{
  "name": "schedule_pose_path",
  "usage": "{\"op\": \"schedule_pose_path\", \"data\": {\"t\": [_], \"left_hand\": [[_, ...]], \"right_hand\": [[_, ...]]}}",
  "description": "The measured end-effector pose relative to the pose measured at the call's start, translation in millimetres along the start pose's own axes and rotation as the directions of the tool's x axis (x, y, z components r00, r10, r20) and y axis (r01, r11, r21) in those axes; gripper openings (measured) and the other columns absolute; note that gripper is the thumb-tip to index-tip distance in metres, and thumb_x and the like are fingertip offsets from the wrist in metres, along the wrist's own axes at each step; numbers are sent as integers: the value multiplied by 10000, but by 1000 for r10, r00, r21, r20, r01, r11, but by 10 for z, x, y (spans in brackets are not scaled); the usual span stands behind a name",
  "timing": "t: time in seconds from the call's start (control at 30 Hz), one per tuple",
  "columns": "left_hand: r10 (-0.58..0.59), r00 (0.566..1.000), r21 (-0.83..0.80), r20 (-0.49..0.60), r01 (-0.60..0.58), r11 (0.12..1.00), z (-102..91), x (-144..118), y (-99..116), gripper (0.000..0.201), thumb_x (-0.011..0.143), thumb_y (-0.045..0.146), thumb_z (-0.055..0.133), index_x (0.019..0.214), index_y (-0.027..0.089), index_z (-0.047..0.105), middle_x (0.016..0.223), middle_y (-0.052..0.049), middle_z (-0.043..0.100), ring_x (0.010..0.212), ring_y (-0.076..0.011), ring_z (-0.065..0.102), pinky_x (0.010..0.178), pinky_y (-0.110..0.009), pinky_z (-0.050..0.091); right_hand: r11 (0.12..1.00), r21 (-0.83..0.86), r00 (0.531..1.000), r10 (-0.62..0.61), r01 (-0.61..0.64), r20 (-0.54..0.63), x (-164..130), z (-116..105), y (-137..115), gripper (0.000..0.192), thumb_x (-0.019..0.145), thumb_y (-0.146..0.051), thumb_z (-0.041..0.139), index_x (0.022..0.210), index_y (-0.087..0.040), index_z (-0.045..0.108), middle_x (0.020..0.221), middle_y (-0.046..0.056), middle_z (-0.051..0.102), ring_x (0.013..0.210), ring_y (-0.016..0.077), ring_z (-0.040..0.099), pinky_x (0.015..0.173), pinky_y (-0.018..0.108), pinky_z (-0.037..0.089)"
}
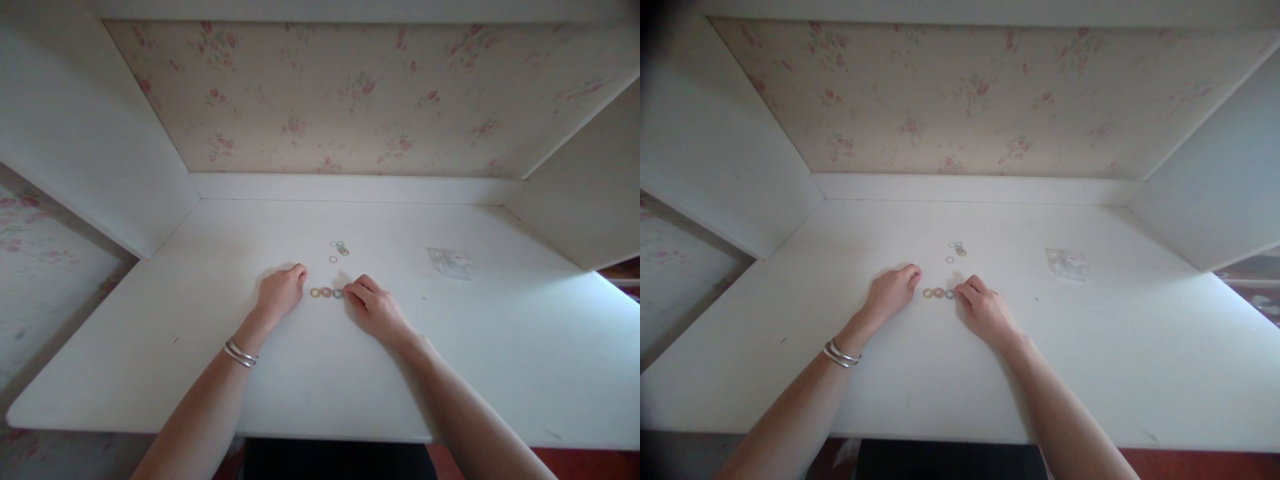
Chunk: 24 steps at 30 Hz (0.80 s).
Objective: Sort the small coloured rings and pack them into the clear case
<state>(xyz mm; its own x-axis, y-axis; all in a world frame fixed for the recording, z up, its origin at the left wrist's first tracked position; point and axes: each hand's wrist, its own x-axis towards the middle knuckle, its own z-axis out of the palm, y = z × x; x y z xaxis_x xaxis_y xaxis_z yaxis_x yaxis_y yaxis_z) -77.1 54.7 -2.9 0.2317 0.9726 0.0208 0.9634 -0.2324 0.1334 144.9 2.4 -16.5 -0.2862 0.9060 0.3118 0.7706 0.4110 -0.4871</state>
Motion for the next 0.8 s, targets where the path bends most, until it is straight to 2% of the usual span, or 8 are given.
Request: {"op": "schedule_pose_path", "data": {"t": [0.2,0.33,0.47,0.67,0.8], "left_hand": [[18,1000,-35,-6,-18,999,-40,-18,4,315,931,407,330,990,278,612,889,-31,697,804,-186,639,649,-266,416],[128,991,-182,-33,-132,974,-56,5,37,289,925,382,374,985,276,635,943,-12,703,849,-163,639,726,-251,441],[160,986,-281,-41,-165,946,-40,127,126,263,912,366,416,994,275,649,974,2,706,873,-143,637,771,-229,451],[226,974,-207,-31,-228,951,-39,426,299,268,900,392,433,1042,308,644,1026,-1,698,917,-169,642,796,-264,464],[230,972,-121,44,-223,967,-81,591,372,275,880,390,464,1072,316,647,1064,-19,690,964,-190,630,839,-293,455]], "right_hand": [[995,85,996,49,-42,-80,39,19,64,229,913,-233,413,972,-204,633,896,52,578,715,118,562,664,231,431],[976,197,982,126,-98,-138,86,18,129,227,900,-282,442,932,-188,645,842,49,575,625,104,517,599,234,413],[957,257,970,183,-137,-162,117,22,165,231,884,-321,468,894,-187,657,793,39,572,596,102,496,564,236,392],[952,280,969,179,-127,-170,123,23,196,225,879,-307,472,869,-189,664,753,24,558,576,95,477,543,230,362],[944,301,967,191,-135,-166,124,11,209,215,875,-298,478,859,-188,662,759,25,563,595,98,493,549,226,364]]}}
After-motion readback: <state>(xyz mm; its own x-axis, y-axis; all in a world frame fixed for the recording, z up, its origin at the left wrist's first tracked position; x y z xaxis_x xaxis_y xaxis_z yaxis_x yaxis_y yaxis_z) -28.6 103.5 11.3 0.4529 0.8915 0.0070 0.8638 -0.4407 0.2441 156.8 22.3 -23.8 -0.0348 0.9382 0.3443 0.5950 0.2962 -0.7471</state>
